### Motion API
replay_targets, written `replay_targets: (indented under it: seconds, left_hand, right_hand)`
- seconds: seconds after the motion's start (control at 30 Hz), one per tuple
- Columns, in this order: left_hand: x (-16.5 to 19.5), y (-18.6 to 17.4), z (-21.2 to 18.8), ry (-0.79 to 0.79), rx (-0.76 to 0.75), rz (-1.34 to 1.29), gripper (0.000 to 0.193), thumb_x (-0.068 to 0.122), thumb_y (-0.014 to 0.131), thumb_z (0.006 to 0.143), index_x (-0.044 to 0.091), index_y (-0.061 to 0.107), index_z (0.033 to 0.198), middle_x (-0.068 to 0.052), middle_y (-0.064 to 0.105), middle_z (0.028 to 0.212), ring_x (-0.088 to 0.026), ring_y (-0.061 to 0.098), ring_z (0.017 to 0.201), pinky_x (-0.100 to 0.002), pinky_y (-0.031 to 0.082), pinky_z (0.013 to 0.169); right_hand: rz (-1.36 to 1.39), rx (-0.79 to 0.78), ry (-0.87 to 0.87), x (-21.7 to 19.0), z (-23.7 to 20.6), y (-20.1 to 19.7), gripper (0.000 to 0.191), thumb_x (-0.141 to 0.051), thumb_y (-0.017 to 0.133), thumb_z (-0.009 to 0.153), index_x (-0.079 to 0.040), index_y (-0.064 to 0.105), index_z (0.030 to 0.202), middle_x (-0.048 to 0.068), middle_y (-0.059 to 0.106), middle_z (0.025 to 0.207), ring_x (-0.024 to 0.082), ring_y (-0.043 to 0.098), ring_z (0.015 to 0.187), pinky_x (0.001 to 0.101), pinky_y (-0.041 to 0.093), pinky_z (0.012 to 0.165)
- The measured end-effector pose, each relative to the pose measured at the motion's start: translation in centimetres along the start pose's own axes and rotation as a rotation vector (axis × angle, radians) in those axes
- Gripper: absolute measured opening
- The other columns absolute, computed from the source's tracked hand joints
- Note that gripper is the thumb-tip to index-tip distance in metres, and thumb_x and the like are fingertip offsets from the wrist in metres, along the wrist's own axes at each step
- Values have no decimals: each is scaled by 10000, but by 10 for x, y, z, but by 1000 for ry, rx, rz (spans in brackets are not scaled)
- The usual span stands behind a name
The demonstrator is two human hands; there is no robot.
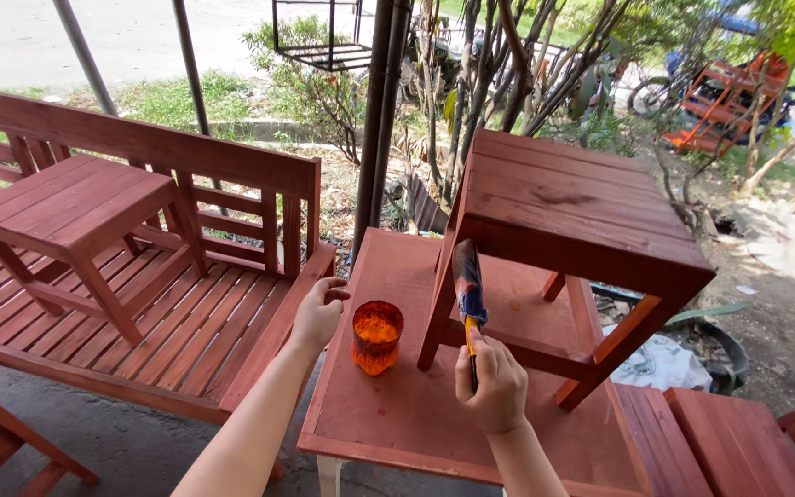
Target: The person paints a small wooden stool with reddish-brown paint using a brush. They repeatedly dip the brush into a small container, apply paint to the stool's legs and frame, and reposition the stool to reach different sides.
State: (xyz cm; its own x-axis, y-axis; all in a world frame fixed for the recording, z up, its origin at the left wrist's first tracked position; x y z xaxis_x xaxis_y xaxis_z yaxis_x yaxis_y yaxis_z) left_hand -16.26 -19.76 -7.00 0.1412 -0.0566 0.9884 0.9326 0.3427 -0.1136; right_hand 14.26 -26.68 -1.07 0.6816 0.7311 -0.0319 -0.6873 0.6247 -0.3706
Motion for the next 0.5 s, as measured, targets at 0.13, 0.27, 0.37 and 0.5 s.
replay_targets:
  seconds: [0.13,0.27,0.37,0.5]
  left_hand:
    - [-10,-8,5,-117,-21,-124,429,-19,482,901,61,608,1303,-66,705,1128,-153,635,839,-313,538,700]
    - [-26,-15,8,-78,-61,-142,433,-41,488,888,38,610,1296,-77,706,1118,-126,617,796,-296,518,651]
    - [-40,-21,10,-83,-84,-123,448,-55,485,880,28,613,1301,-100,711,1099,-145,589,764,-300,508,641]
    - [-53,-25,9,-111,-88,-167,468,-68,475,863,27,618,1298,-85,692,1089,-132,613,810,-300,546,662]
  right_hand:
    - [-30,-64,54,-4,-42,19,208,-63,637,906,43,651,1084,185,689,878,328,723,790,383,598,661]
    - [-24,-141,151,-11,-88,34,228,-73,635,888,36,655,1087,169,697,868,316,717,747,377,584,615]
    - [-26,-238,247,-15,-121,43,244,-93,635,878,24,663,1091,156,697,852,316,712,736,390,579,612]
    - [-17,-309,414,-25,-144,54,220,-125,643,875,-23,674,1067,134,723,867,317,718,765,419,583,662]
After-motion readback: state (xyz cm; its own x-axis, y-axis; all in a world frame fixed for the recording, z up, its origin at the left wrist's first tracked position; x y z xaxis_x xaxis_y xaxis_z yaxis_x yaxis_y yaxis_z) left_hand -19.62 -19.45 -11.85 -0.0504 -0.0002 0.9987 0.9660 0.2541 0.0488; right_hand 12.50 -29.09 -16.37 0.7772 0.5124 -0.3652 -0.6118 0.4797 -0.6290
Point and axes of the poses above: each hand's wrist, its own z-axis towards the middle knuckle, its own y-axis out of the palm, x = y × z, the point moved 1 cm from there along z, towards the middle knuckle
